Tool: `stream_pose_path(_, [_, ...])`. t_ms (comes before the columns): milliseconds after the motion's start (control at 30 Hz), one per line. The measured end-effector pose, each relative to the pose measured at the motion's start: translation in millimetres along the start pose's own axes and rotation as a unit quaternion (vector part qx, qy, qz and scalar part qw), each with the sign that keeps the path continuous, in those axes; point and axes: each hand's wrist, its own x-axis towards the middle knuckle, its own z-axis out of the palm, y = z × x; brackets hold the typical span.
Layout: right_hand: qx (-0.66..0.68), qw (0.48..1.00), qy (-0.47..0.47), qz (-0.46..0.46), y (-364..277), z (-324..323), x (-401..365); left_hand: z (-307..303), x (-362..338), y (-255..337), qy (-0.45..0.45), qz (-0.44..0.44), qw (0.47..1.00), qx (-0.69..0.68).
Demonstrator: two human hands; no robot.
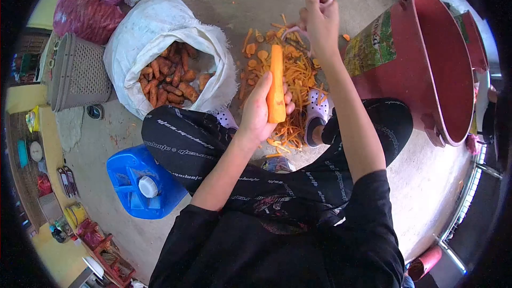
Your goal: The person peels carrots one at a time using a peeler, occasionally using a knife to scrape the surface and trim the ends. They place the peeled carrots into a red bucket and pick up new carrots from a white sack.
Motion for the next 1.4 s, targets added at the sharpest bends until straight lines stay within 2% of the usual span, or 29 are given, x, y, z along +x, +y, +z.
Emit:
stream_pose_path(33, [0.065,0.998,-0.015,0.006,-16.6,2.3,-15.9,-0.2,3.1,0.0,0.011,0.012,1.0,-0.006])
stream_pose_path(133, [0.148,0.983,0.011,0.106,-58.3,13.7,-69.5,5.9,2.7,1.4,0.037,0.028,0.999,0.005])
stream_pose_path(200, [0.173,0.973,-0.008,0.155,-66.0,14.6,-95.0,11.0,-0.6,5.1,0.051,0.032,0.998,0.027])
stream_pose_path(267, [0.184,0.963,-0.013,0.198,-69.1,16.8,-111.9,-7.6,2.4,3.1,-0.004,0.021,1.0,-0.004])
stream_pose_path(367, [0.168,0.967,-0.037,0.186,-61.4,16.4,-120.4,-9.6,1.2,1.4,-0.055,0.028,0.998,0.018])
stream_pose_path(467, [0.166,0.964,-0.044,0.203,-54.0,14.3,-121.7,-11.3,-0.2,2.8,-0.108,0.0,0.993,-0.054])
stream_pose_path(567, [0.132,0.971,-0.046,0.194,-44.4,12.5,-122.9,7.3,-6.2,-0.4,-0.01,0.0,1.0,-0.009])
stream_pose_path(667, [0.148,0.965,-0.023,0.216,-44.8,10.9,-116.0,3.4,-7.0,-3.6,-0.043,-0.008,0.996,-0.078])
stream_pose_path(767, [0.151,0.972,-0.032,0.176,-29.7,10.5,-103.2,-2.9,-1.2,-10.1,0.07,0.035,0.996,0.035])
stream_pose_path(867, [0.155,0.977,0.002,0.145,-17.0,11.1,-63.0,-12.8,-4.5,-17.4,0.015,0.003,1.0,-0.005])
stream_pose_path(900, [0.134,0.983,0.001,0.124,-7.4,13.5,-49.4,-14.4,-1.1,-17.7,0.023,-0.006,0.999,-0.033])
stream_pose_path(967, [0.087,0.993,-0.002,0.075,21.7,15.4,-18.4,-16.6,3.5,-16.3,0.035,0.009,0.999,-0.005])
stream_pose_path(1000, [-0.018,0.999,0.024,0.019,40.1,14.0,2.4,-17.3,4.2,-13.9,0.044,0.019,0.999,0.01])
stream_pose_path(1067, [-0.218,0.969,0.076,-0.091,62.1,19.2,31.7,-11.1,3.5,-6.8,0.029,0.007,1.0,0.005])
stream_pose_path(1167, [-0.236,0.967,0.095,-0.011,63.0,15.3,33.2,-3.4,-1.4,-2.9,0.011,-0.006,1.0,-0.009])
stream_pose_path(1267, [-0.119,0.99,0.066,-0.038,72.2,3.3,33.1,-5.5,1.2,1.5,0.018,0.008,1.0,-0.02])
stream_pose_path(1333, [0.107,0.993,-0.009,0.045,2.5,15.7,-13.9,-4.3,-0.5,0.9,0.037,0.016,0.999,-0.005])
stream_pose_path(1400, [0.132,0.991,0.001,-0.014,-22.0,16.4,-43.1,-4.8,-1.8,-1.5,0.022,0.015,1.0,0.001])
